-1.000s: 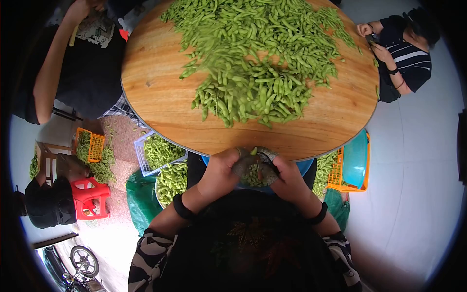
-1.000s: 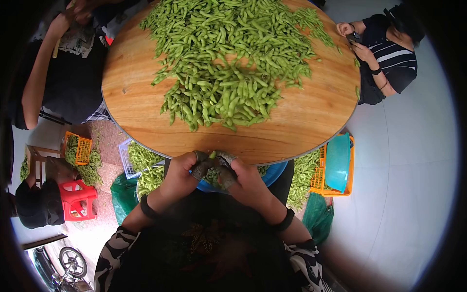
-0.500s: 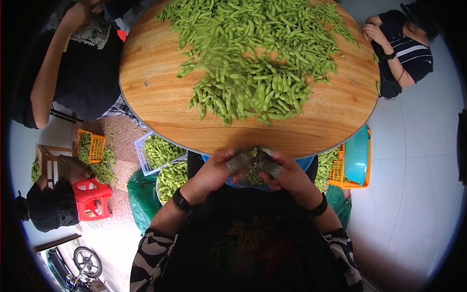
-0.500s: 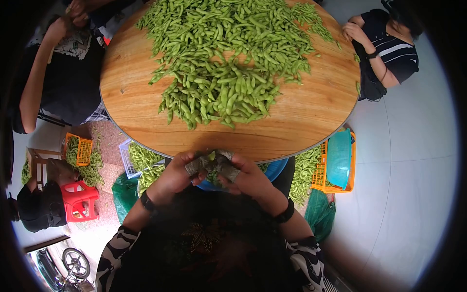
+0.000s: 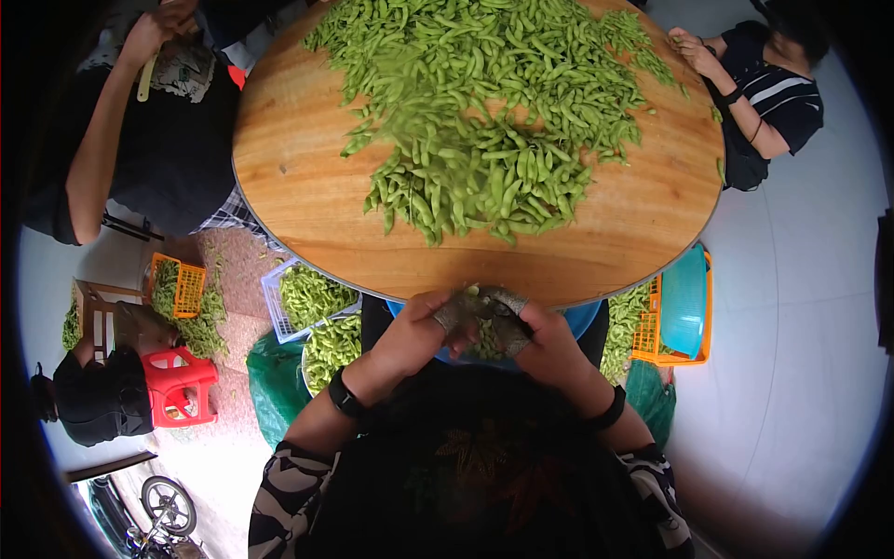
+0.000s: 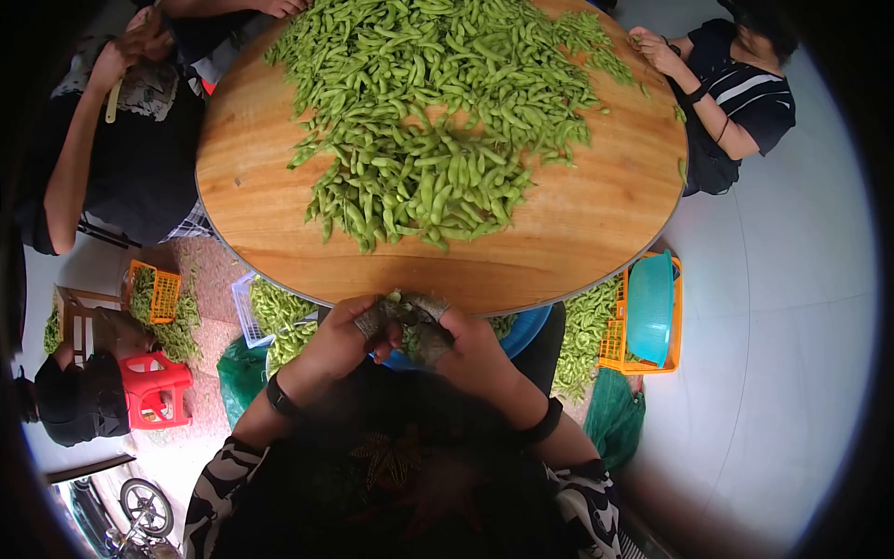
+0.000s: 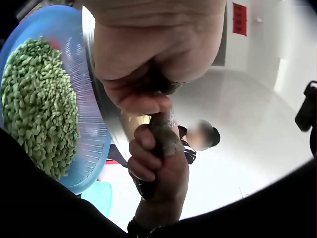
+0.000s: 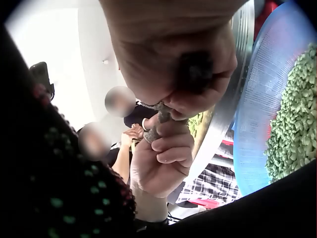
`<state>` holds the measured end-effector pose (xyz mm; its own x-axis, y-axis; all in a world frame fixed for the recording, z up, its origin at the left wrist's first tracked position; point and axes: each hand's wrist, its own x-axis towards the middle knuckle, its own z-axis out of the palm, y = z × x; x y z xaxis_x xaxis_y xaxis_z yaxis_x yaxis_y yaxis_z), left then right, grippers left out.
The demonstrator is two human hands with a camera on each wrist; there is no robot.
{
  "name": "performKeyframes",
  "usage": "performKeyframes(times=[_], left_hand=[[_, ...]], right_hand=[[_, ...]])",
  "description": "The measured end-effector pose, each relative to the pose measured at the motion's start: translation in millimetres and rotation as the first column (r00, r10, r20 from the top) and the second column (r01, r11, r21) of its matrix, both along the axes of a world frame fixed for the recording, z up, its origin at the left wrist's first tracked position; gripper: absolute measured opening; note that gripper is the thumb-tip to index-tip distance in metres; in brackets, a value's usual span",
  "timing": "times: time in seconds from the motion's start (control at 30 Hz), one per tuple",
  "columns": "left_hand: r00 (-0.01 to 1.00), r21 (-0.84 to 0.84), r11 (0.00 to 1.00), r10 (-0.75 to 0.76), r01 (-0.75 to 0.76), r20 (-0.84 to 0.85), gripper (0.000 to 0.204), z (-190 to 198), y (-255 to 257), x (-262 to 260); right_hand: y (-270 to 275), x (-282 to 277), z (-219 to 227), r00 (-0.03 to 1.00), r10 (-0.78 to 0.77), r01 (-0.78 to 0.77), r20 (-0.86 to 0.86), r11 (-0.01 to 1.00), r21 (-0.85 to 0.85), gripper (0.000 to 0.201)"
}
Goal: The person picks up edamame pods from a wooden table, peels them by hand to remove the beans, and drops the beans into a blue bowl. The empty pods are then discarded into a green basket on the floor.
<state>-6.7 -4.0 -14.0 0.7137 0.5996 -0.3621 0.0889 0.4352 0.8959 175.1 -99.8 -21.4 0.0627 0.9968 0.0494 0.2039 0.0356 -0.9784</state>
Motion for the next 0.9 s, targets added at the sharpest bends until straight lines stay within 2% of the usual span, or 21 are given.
performKeyframes(times=[0.03,0.07,0.1,0.13,0.17,0.2,0.27,0.33,0.37,0.43,0.5,0.57,0.63,0.67,0.7,0.73,0.77,0.8,0.83,0.87,0.9], left_hand=[[0.998,0.056,0.998,-0.037,0.040,-0.046,0.018,0,2,0],[0.993,0.112,0.990,-0.072,0.083,-0.094,0.022,0,3,0],[0.993,0.111,0.990,-0.074,0.084,-0.093,0.022,2,1,2],[0.987,0.344,0.930,-0.084,0.126,-0.136,0.014,7,-2,5],[0.980,0.556,0.814,-0.082,0.169,-0.179,0.006,10,-4,7],[0.981,0.556,0.814,-0.082,0.168,-0.176,0.006,9,-4,7],[0.984,0.781,0.599,-0.104,0.177,-0.144,0.010,9,-3,7],[0.981,0.768,0.612,-0.094,0.190,-0.168,0.012,11,-3,5],[0.975,0.751,0.625,-0.089,0.212,-0.201,0.014,12,-4,2],[0.959,0.727,0.634,-0.086,0.261,-0.269,0.016,11,-5,-7],[0.938,0.699,0.645,-0.082,0.307,-0.337,0.019,8,-5,-22],[0.906,0.649,0.701,0.011,0.295,-0.423,0.021,3,-2,-44],[0.910,0.640,0.760,0.182,0.110,-0.373,0.023,15,2,-66],[0.877,0.683,0.729,0.292,0.055,-0.382,0.023,17,5,-78],[0.833,0.724,0.690,0.397,0.006,-0.386,0.023,17,8,-91],[0.765,0.805,0.592,0.498,0.042,-0.407,0.024,11,13,-105],[0.690,0.868,0.487,0.597,0.093,-0.409,0.024,2,19,-120],[0.608,0.881,0.434,0.654,0.187,-0.451,0.030,-7,25,-137],[0.486,0.854,0.487,0.710,0.182,-0.509,0.037,3,23,-134],[0.439,0.896,0.354,0.782,0.269,-0.441,0.040,3,25,-134],[0.399,0.907,0.218,0.843,0.360,-0.361,0.043,5,27,-132]], right_hand=[[1,1,-1,0.996,0.020,-0.023,-0.092,0.999,-0.029,0.036],[2,2,0,0.996,0.019,-0.022,-0.092,0.999,-0.031,0.036],[3,3,2,0.997,-0.066,0.066,0.033,0.998,0.008,0.035],[5,3,3,0.976,-0.153,0.146,0.155,0.988,0.056,0.034],[7,4,3,0.976,-0.153,0.146,0.158,0.988,0.056,0.034],[11,4,3,0.976,-0.109,0.109,0.191,0.994,0.012,0.034],[14,2,4,0.972,-0.062,0.071,0.229,0.997,-0.031,0.034],[13,-3,6,0.908,-0.018,0.021,0.419,1.000,-0.003,0.036],[13,-7,7,0.906,-0.015,0.019,0.423,1.000,-0.005,0.036],[14,-16,11,0.815,-0.031,-0.013,0.579,0.997,0.072,0.035],[15,-19,13,0.814,-0.044,-0.026,0.579,0.993,0.113,0.033],[17,-18,15,0.815,-0.055,-0.041,0.576,0.987,0.152,0.031],[18,-11,17,0.806,-0.022,-0.147,0.592,0.961,0.236,0.030],[20,-9,17,0.805,-0.017,-0.152,0.593,0.960,0.234,0.030],[25,-6,16,0.832,-0.082,-0.058,0.549,0.971,0.234,0.029],[30,-2,15,0.850,-0.150,0.036,0.504,0.973,0.229,0.028],[39,3,12,0.851,-0.146,0.032,0.504,0.973,0.229,0.028],[52,9,6,0.748,-0.277,0.129,0.604,0.952,0.277,0.027],[63,13,-1,0.616,-0.396,0.215,0.681,0.916,0.339,0.026],[72,15,-7,0.618,-0.397,0.212,0.678,0.915,0.343,0.026],[79,17,-13,0.513,-0.432,0.272,0.742,0.901,0.337,0.026]])
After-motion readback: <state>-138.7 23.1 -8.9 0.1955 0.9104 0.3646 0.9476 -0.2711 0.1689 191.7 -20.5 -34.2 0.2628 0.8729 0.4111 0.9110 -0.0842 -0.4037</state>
